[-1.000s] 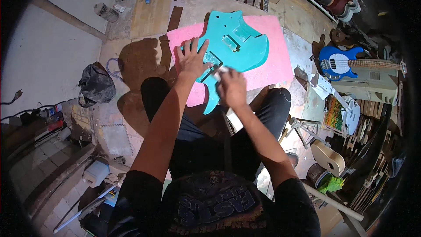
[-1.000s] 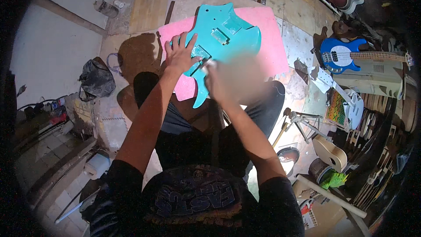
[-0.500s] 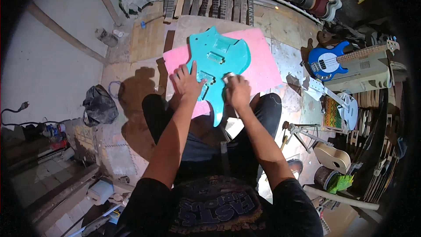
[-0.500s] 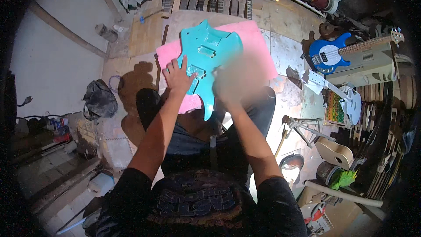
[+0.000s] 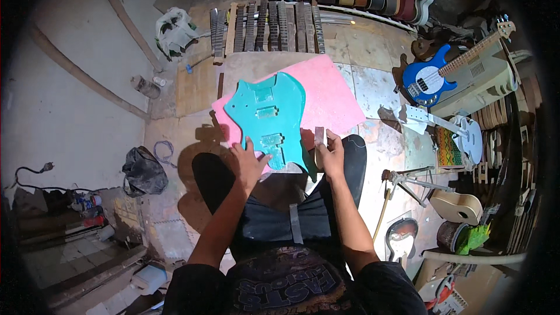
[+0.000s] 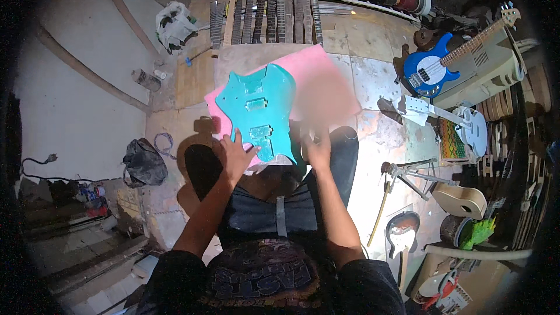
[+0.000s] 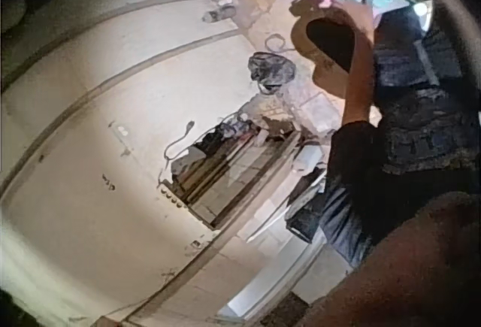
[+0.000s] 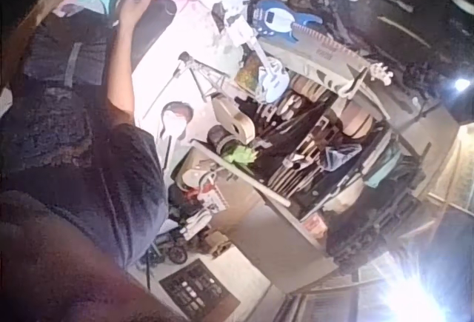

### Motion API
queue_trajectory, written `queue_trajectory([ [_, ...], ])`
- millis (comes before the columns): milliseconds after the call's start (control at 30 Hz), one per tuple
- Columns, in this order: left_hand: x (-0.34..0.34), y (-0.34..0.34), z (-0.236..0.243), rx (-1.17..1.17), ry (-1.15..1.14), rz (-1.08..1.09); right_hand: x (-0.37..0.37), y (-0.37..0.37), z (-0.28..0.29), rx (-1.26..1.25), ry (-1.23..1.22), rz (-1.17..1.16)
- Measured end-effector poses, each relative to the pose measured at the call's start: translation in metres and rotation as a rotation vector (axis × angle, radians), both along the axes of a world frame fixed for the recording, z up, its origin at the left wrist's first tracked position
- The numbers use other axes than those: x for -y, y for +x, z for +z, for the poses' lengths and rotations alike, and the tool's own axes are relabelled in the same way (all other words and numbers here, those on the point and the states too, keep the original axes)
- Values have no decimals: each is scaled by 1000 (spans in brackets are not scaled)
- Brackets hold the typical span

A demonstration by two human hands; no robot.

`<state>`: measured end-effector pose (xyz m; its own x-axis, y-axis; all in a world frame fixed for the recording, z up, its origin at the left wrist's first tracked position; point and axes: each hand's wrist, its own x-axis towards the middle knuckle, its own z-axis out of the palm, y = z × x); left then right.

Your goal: The person sands the flat surface and the contoured edges of a teal guitar body using a sanding block, then wipes the dust away with a cloth.

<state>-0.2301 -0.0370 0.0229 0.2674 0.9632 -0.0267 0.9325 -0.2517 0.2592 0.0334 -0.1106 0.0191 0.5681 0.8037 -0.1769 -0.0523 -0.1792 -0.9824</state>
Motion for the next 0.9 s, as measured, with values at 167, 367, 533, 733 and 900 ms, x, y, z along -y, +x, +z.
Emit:
queue_trajectory([
  [167, 19, -4, -3, -45, 11, -47, -9, -5, 12, -139, 8, -81],
  [367, -6, 27, -34, 176, 48, -131, -11, 18, 14, -363, 138, -192],
  [533, -9, 101, -16, 23, 90, -471, -4, 31, 14, -539, 193, -209],
  [733, 36, 114, -7, -15, -10, -912, -2, 33, 31, -714, 201, -212],
  [900, 58, 85, -15, -29, 10, -1188, -4, 34, 11, -639, 172, -234],
])
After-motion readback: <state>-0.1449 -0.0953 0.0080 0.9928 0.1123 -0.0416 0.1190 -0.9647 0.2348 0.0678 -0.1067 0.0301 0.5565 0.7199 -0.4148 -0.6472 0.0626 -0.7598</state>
